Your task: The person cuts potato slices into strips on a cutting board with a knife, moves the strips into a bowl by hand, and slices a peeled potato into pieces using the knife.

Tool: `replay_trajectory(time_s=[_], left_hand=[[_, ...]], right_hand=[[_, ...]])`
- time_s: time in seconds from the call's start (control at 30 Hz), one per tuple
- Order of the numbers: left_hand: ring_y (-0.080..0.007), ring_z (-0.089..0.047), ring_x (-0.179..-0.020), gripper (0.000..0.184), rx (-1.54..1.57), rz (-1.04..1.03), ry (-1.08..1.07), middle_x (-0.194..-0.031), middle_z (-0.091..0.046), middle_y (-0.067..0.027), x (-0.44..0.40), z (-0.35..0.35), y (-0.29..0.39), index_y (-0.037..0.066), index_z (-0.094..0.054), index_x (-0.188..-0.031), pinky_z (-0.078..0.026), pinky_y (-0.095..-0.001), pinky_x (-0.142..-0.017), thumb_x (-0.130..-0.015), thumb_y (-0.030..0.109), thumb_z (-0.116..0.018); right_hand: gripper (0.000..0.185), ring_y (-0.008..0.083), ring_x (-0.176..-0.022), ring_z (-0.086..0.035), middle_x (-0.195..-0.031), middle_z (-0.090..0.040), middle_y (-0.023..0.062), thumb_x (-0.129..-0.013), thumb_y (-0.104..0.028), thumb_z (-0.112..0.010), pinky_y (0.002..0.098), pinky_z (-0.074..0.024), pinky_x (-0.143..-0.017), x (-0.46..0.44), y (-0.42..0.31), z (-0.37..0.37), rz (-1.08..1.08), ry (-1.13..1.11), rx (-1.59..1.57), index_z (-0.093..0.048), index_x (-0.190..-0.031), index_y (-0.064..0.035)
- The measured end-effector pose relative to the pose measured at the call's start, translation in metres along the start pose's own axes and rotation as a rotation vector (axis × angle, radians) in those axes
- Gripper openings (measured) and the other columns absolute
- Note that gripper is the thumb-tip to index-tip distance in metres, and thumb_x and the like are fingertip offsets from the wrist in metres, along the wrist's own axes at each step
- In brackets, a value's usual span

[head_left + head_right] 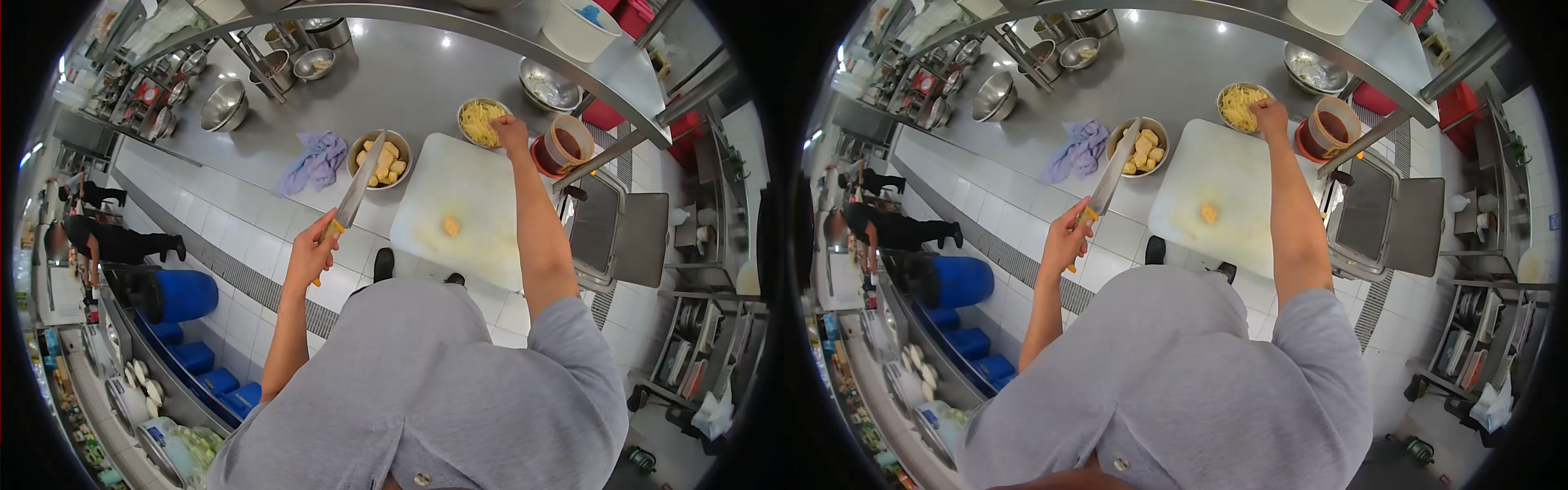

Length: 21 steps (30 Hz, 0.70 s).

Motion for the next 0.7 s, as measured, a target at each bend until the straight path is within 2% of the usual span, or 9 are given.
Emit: replay_trajectory(time_s=[0.07, 0.13, 0.27, 0.33, 0.47, 0.53, 0.57, 0.67, 0.7], left_hand=[[-0.0057, -0.055, -0.056, 0.058, 0.012, -0.014, -0.021, -0.086, -0.068, -0.0016, -0.011, 0.007, -0.009, 0.020, -0.063, -0.167, -0.049, -0.0259, -0.050, -0.110, 0.011, -0.069], [-0.0059, -0.056, -0.055, 0.059, 0.012, -0.052, -0.060, -0.085, -0.068, -0.0018, -0.021, 0.010, -0.012, 0.018, -0.060, -0.169, -0.050, -0.0263, -0.051, -0.111, 0.010, -0.066], [-0.0059, -0.056, -0.056, 0.059, 0.013, -0.065, -0.091, -0.086, -0.068, -0.0014, -0.039, 0.013, -0.017, 0.019, -0.060, -0.169, -0.050, -0.0262, -0.052, -0.111, 0.011, -0.068], [-0.0056, -0.054, -0.057, 0.059, 0.016, -0.067, -0.105, -0.087, -0.067, -0.0002, -0.044, 0.013, -0.013, 0.020, -0.062, -0.168, -0.049, -0.0266, -0.051, -0.110, 0.010, -0.070], [-0.0057, -0.055, -0.057, 0.060, 0.025, -0.090, -0.131, -0.087, -0.067, -0.0002, -0.053, 0.018, -0.021, 0.020, -0.062, -0.168, -0.049, -0.0266, -0.051, -0.110, 0.010, -0.070], [-0.0059, -0.055, -0.057, 0.060, 0.036, -0.081, -0.149, -0.087, -0.067, -0.0004, -0.055, 0.018, -0.022, 0.020, -0.061, -0.168, -0.049, -0.0267, -0.051, -0.109, 0.010, -0.071], [-0.0059, -0.055, -0.057, 0.060, 0.036, -0.080, -0.156, -0.087, -0.067, -0.0004, -0.054, 0.017, -0.020, 0.020, -0.061, -0.168, -0.049, -0.0267, -0.051, -0.109, 0.010, -0.071], [-0.0060, -0.055, -0.057, 0.060, 0.025, -0.052, -0.152, -0.087, -0.068, -0.0007, -0.051, 0.019, -0.014, 0.021, -0.062, -0.168, -0.049, -0.0267, -0.051, -0.110, 0.011, -0.071], [-0.0060, -0.055, -0.056, 0.059, 0.019, -0.053, -0.154, -0.087, -0.068, -0.0008, -0.050, 0.020, -0.014, 0.021, -0.062, -0.168, -0.049, -0.0266, -0.051, -0.110, 0.011, -0.072]], right_hand=[[0.027, 0.0194, -0.071, -0.072, -0.079, -0.080, 0.0104, -0.093, -0.027, -0.090, 0.0377, -0.0570, -0.072, 0.001, -0.003, -0.005, -0.018, -0.001, -0.039, -0.086, -0.092, -0.0012], [0.025, 0.0147, -0.069, -0.068, -0.076, -0.077, 0.0061, -0.095, -0.025, -0.088, 0.0338, -0.0547, -0.069, 0.001, -0.003, -0.008, -0.136, -0.036, -0.283, -0.085, -0.092, -0.0003], [0.021, 0.0106, -0.068, -0.065, -0.074, -0.074, 0.0018, -0.097, -0.021, -0.084, 0.0315, -0.0524, -0.066, -0.001, -0.016, -0.014, -0.122, -0.007, -0.332, -0.084, -0.091, -0.0009], [0.014, 0.0076, -0.070, -0.061, -0.082, -0.074, -0.0005, -0.100, -0.017, -0.084, 0.0278, -0.0462, -0.063, -0.006, -0.017, -0.013, -0.091, 0.040, -0.250, -0.083, -0.099, -0.0031], [0.020, 0.0091, -0.071, -0.067, -0.078, -0.077, 0.0014, -0.097, -0.022, -0.083, 0.0289, -0.0536, -0.068, -0.011, -0.028, -0.015, -0.071, 0.070, -0.188, -0.086, -0.097, -0.0018], [0.022, 0.0193, -0.076, -0.077, -0.084, -0.083, 0.0082, -0.096, -0.023, -0.081, 0.0346, -0.0596, -0.073, -0.012, -0.030, -0.018, -0.068, 0.010, -0.166, -0.086, -0.102, -0.0018], [0.022, 0.0193, -0.076, -0.077, -0.084, -0.083, 0.0082, -0.096, -0.023, -0.081, 0.0346, -0.0596, -0.073, -0.011, -0.037, -0.020, -0.072, 0.014, -0.163, -0.086, -0.102, -0.0018], [0.024, 0.0353, -0.086, -0.082, -0.095, -0.086, 0.0168, -0.095, -0.023, -0.078, 0.0449, -0.0638, -0.082, 0.002, -0.067, -0.017, 0.040, 0.285, 0.151, -0.087, -0.105, -0.0034], [0.026, 0.0400, -0.094, -0.081, -0.103, -0.085, 0.0199, -0.094, -0.024, -0.076, 0.0492, -0.0631, -0.088, -0.005, -0.048, -0.016, 0.068, 0.274, 0.213, -0.087, -0.107, -0.0045]])
Point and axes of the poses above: each hand's wrist, its own x-axis away from the middle knuckle, its own z-axis out of the back of the hand, y = z × x, the point moved 3 cm from there along -x, towards the middle knuckle
